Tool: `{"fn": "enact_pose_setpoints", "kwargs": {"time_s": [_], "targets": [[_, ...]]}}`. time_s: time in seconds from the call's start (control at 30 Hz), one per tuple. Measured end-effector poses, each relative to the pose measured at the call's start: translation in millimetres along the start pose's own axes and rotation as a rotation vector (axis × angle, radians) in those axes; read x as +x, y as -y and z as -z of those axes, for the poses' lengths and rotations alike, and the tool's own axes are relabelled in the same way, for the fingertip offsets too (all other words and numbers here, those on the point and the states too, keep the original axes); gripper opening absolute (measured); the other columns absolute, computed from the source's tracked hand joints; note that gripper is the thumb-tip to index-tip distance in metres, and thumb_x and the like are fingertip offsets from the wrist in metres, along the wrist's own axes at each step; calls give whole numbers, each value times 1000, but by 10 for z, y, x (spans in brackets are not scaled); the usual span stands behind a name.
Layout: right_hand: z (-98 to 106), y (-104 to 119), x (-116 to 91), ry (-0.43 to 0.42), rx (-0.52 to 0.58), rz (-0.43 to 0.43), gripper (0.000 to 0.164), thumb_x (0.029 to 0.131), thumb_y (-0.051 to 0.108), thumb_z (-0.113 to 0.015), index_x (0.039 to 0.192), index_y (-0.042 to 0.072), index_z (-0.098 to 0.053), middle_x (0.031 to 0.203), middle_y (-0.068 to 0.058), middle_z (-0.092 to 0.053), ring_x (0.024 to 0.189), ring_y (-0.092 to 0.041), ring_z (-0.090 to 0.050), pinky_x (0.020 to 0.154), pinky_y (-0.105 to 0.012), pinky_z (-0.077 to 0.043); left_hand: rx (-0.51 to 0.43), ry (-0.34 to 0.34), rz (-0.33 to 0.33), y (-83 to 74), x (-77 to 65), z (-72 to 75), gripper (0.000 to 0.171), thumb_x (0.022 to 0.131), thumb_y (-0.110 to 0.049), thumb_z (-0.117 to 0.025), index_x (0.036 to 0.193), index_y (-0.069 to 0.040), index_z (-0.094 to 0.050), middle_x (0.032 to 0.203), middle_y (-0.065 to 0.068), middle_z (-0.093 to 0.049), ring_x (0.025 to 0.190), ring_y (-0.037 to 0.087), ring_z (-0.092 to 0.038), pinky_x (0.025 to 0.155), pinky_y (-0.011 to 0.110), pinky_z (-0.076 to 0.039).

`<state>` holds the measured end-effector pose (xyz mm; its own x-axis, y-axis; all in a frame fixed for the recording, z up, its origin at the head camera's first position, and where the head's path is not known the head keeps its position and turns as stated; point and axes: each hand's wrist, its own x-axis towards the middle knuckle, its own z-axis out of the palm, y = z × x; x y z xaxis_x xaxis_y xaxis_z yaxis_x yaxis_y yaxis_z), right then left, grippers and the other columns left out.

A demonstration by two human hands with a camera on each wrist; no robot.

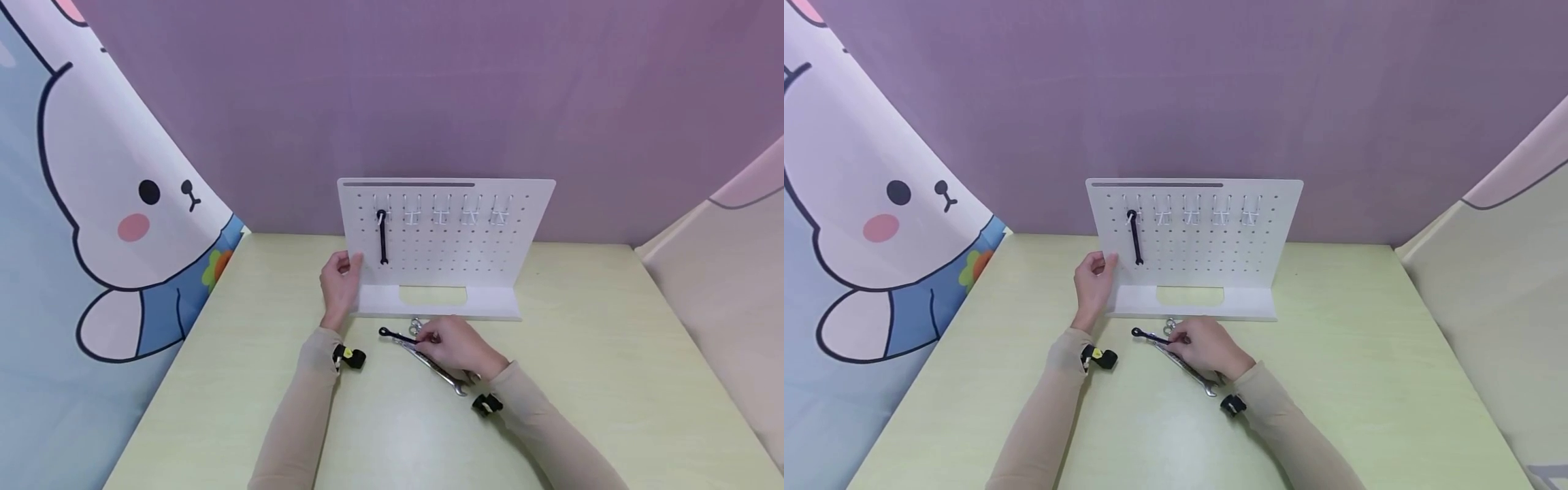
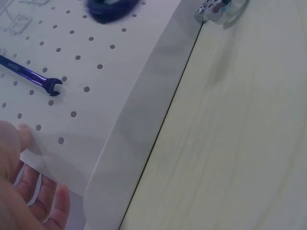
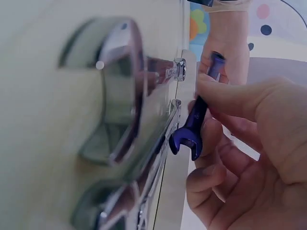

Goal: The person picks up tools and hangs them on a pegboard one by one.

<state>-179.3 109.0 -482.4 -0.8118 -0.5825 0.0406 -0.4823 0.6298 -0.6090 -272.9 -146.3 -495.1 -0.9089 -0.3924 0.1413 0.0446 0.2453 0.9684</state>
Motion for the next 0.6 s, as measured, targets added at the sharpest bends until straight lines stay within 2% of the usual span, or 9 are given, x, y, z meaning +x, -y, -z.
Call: {"fn": "enact_pose_setpoints", "kwargs": {"time_s": [0.2,0.43,0.6], "targets": [[68,16,-11,-40,133,-21,12,97,18,-78,105,10,-82,91,3,-79,69,-4,-64,62,-21,-53,2,1,5,-11,-12,-3,35,103,-33,-72,121,-3,-71,115,19,-75,108,31,-68,97,45,-53],[115,40,38,-133,140,-86,10,97,17,-78,104,12,-83,91,2,-79,69,-9,-62,54,-22,-47,-4,13,9,-15,-7,-16,36,103,-35,-71,123,-4,-70,116,17,-74,110,30,-66,99,47,-54],[125,43,78,-177,138,-106,10,97,18,-79,104,13,-83,93,2,-80,74,-9,-66,58,-23,-52,4,6,12,-3,-12,-3,35,103,-34,-72,121,-4,-71,115,18,-74,108,31,-67,99,47,-53]]}}
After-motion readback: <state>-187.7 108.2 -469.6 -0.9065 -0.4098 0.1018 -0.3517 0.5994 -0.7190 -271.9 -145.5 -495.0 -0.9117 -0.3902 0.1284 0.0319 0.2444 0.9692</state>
